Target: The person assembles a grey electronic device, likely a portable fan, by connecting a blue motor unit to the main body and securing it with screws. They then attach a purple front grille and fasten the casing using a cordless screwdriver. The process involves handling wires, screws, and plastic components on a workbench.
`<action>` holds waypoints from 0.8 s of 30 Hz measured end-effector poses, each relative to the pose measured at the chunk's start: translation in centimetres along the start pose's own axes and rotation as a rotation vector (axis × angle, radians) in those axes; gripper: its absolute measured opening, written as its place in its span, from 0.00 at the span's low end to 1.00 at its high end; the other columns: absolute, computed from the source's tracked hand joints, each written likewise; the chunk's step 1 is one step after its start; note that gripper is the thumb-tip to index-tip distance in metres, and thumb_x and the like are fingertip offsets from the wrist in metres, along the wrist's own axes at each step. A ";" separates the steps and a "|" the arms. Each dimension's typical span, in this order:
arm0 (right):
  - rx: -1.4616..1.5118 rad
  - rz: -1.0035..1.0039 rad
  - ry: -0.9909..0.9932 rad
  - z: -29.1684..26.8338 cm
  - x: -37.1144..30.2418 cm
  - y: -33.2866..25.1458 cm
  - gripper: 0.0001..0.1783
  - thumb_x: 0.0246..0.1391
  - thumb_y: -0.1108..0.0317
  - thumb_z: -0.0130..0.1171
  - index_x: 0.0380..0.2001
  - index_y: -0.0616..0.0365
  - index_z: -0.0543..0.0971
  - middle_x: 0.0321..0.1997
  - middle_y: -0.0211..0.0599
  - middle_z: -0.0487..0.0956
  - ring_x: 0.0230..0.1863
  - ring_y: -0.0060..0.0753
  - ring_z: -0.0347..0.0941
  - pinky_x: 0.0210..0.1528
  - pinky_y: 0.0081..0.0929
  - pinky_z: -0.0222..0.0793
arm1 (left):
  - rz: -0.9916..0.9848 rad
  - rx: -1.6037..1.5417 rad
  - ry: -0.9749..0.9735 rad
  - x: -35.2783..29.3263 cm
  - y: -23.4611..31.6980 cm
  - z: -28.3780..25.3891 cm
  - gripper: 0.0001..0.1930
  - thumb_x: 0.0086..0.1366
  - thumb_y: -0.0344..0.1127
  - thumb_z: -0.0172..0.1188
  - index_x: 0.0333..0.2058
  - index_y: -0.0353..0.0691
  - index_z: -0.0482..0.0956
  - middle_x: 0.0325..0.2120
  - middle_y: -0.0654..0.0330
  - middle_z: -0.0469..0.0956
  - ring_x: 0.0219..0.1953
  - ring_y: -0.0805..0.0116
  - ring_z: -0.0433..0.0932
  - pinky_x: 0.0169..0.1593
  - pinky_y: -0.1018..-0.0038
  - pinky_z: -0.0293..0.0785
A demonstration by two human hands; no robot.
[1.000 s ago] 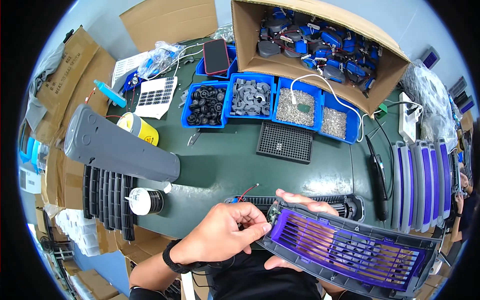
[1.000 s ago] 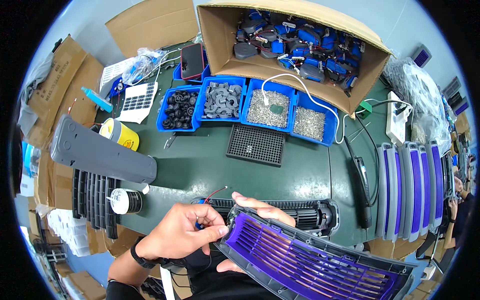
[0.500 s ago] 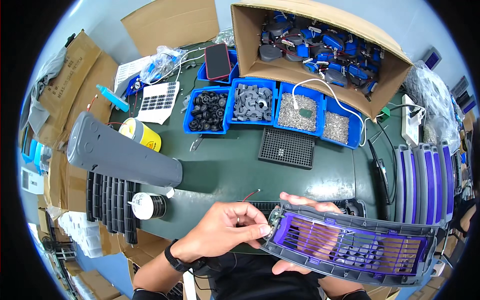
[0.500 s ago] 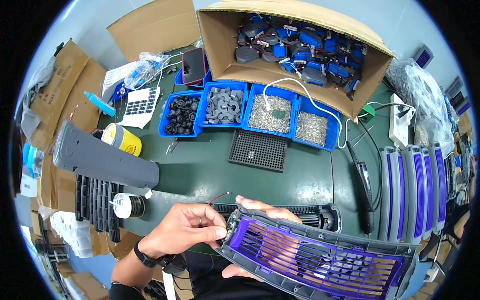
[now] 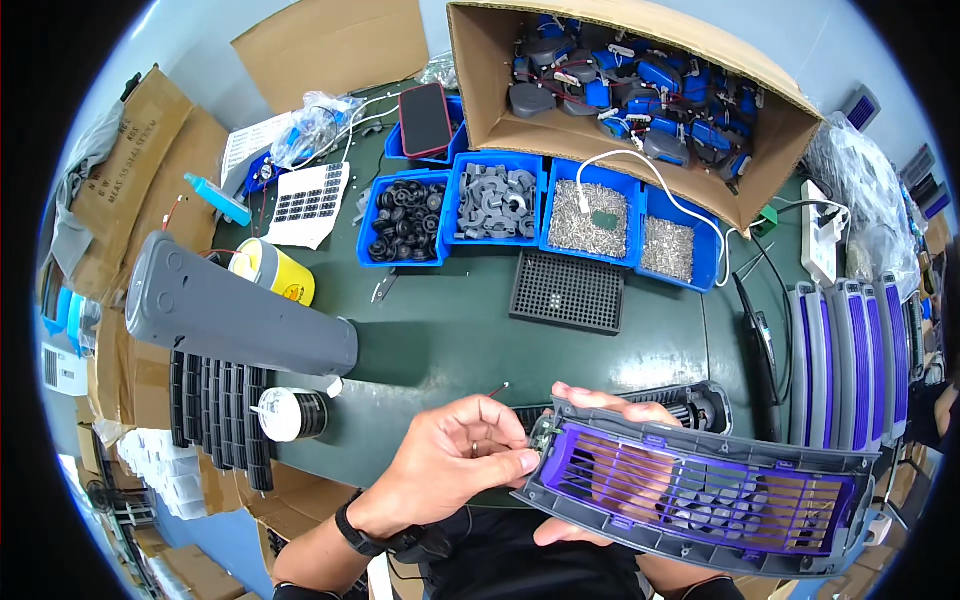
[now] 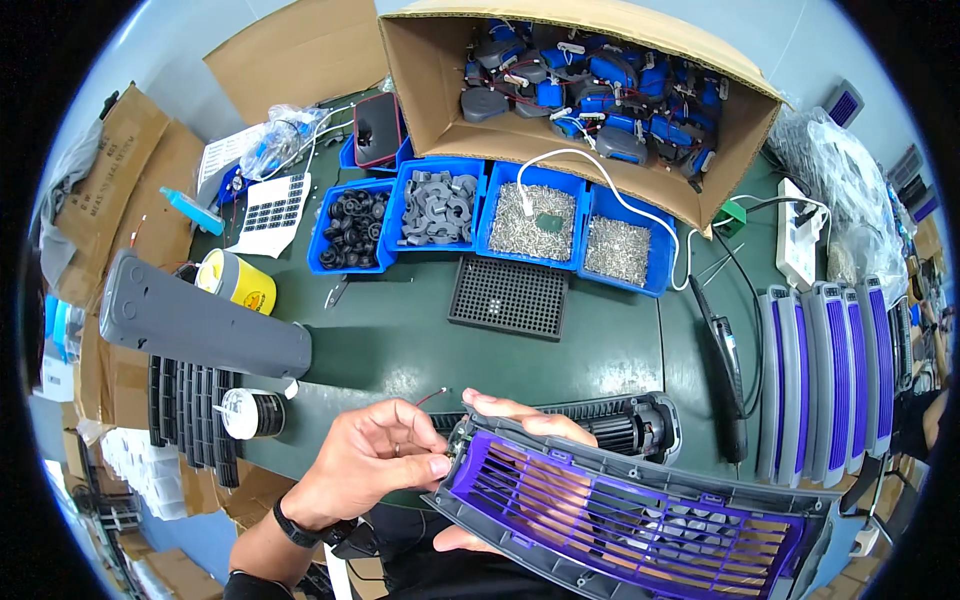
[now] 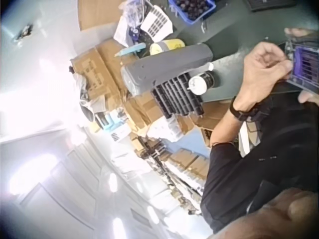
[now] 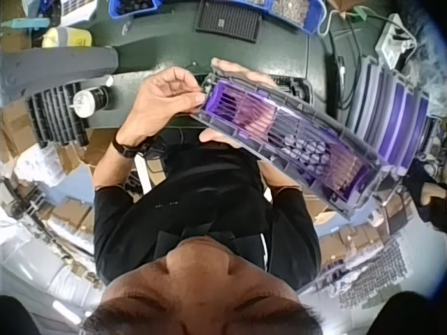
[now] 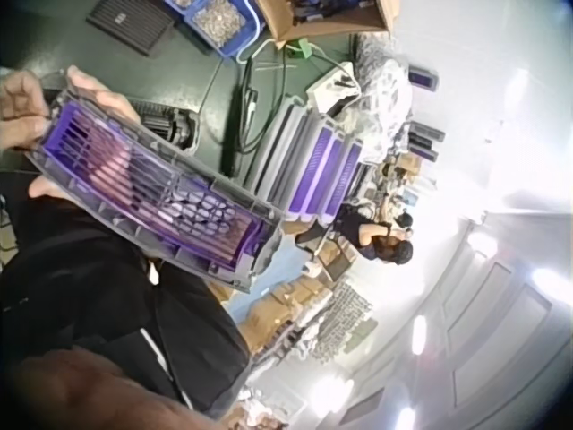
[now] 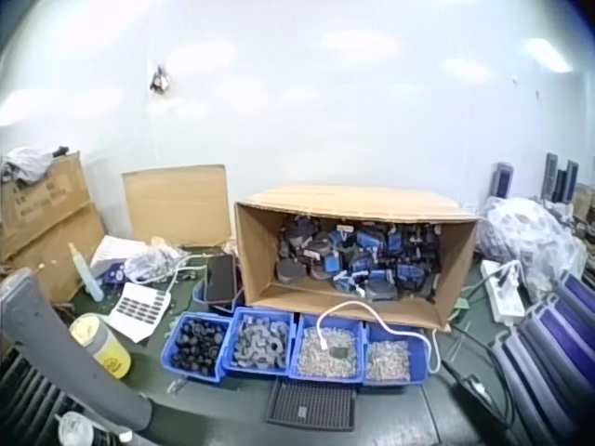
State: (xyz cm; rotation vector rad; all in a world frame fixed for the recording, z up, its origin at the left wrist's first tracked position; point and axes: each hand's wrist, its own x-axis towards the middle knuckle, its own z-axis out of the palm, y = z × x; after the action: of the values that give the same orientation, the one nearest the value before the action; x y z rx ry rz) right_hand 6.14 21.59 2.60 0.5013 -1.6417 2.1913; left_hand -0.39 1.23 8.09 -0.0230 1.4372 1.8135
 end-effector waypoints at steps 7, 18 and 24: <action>-0.008 0.020 -0.035 -0.3 -0.2 -0.3 0.69 0.31 0.53 0.92 0.70 0.53 0.54 0.69 0.56 0.70 0.73 0.54 0.67 0.75 0.50 0.65 | 0.071 -0.106 -0.027 -0.1 -0.8 0.2 0.15 0.66 0.20 0.69 0.45 0.40 0.73 0.39 0.56 0.84 0.40 0.71 0.84 0.44 0.71 0.85; 0.011 0.059 -0.039 -0.4 -0.3 -0.2 0.69 0.33 0.48 0.90 0.71 0.52 0.52 0.70 0.53 0.69 0.74 0.53 0.65 0.75 0.55 0.64 | -0.020 -0.160 -0.042 0.4 -1.0 0.1 0.25 0.66 0.21 0.69 0.57 0.40 0.68 0.42 0.53 0.84 0.41 0.70 0.85 0.42 0.72 0.87; -0.034 0.059 -0.032 -0.3 -0.4 -0.4 0.69 0.32 0.57 0.91 0.72 0.52 0.53 0.68 0.55 0.71 0.73 0.52 0.67 0.73 0.50 0.66 | -0.110 -0.066 -0.016 -0.3 0.8 0.1 0.30 0.66 0.19 0.67 0.64 0.39 0.67 0.45 0.50 0.84 0.44 0.65 0.86 0.39 0.69 0.90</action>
State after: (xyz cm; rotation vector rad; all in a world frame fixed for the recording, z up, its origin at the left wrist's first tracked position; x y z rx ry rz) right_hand 6.70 21.97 2.69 0.4866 -1.7282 2.2037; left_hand -0.63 1.11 8.85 -0.1189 1.3386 1.7668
